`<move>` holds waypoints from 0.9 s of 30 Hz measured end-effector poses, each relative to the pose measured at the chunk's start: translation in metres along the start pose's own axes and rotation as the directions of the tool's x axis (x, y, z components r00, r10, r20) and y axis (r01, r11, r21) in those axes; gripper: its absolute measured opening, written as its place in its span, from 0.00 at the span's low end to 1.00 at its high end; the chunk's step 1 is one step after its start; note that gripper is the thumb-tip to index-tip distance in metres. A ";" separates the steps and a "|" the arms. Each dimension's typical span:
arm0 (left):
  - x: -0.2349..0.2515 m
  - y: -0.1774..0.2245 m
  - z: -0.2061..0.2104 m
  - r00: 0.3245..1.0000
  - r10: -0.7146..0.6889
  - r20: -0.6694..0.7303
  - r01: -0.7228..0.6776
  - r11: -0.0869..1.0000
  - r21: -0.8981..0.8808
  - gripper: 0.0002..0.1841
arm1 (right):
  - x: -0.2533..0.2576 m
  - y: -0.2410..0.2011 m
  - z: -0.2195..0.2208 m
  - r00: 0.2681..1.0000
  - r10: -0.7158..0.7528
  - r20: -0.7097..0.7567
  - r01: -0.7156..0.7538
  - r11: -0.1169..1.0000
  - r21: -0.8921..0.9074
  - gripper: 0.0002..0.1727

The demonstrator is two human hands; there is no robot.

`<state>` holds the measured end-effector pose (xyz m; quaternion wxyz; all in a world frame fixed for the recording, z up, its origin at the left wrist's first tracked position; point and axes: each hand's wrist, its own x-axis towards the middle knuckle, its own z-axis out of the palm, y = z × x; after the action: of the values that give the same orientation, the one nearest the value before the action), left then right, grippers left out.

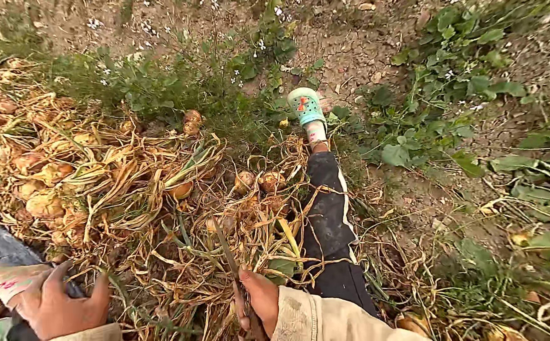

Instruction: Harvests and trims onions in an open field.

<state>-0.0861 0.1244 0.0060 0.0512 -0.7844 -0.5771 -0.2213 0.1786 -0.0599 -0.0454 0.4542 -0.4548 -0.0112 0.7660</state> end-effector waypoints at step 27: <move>0.041 0.108 0.083 0.718 0.125 0.684 0.313 0.820 -0.479 0.16 | 0.020 0.000 -0.029 0.956 -0.236 -0.176 0.240 0.971 0.003 0.15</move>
<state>0.0479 0.1531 -0.0324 -0.4125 -0.7558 -0.5027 -0.0761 0.1962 -0.0573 -0.0762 0.5477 -0.5098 -0.0170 0.6632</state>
